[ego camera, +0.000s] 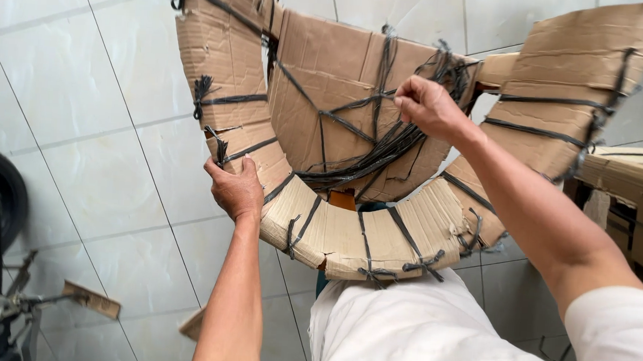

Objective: The person constructs a curved frame by tying pieces of cardboard together with black plastic cord.

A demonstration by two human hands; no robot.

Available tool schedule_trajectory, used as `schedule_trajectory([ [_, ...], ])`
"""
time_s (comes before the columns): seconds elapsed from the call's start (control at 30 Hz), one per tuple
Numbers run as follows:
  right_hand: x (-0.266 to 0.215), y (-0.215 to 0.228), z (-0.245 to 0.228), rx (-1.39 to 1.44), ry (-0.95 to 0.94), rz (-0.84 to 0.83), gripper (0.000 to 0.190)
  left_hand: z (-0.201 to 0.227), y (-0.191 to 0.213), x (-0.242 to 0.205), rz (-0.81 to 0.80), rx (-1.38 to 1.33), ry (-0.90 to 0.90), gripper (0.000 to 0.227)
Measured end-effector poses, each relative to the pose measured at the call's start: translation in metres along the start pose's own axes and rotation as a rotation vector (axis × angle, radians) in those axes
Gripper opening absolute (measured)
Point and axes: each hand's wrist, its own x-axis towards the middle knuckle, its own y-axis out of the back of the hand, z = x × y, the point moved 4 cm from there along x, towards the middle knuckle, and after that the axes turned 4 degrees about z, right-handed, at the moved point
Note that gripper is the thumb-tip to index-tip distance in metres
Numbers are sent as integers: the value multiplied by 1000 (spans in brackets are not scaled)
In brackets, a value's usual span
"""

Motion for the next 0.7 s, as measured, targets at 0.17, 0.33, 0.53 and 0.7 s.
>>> schedule_trajectory([
  [0.17,-80,13,-42,187,-42,75,12,-1,2,1,-121,-4,56,63],
  [0.33,-137,20,-78,280,-22,113,12,2,17,-5,-271,-54,58,86],
  [0.53,-173,-14,-110,233,-5,32,10,94,82,-94,-112,-357,-665,64],
  [0.7,-185,-49,-154,1,104,-101,12,146,122,-152,-950,-460,-600,39],
])
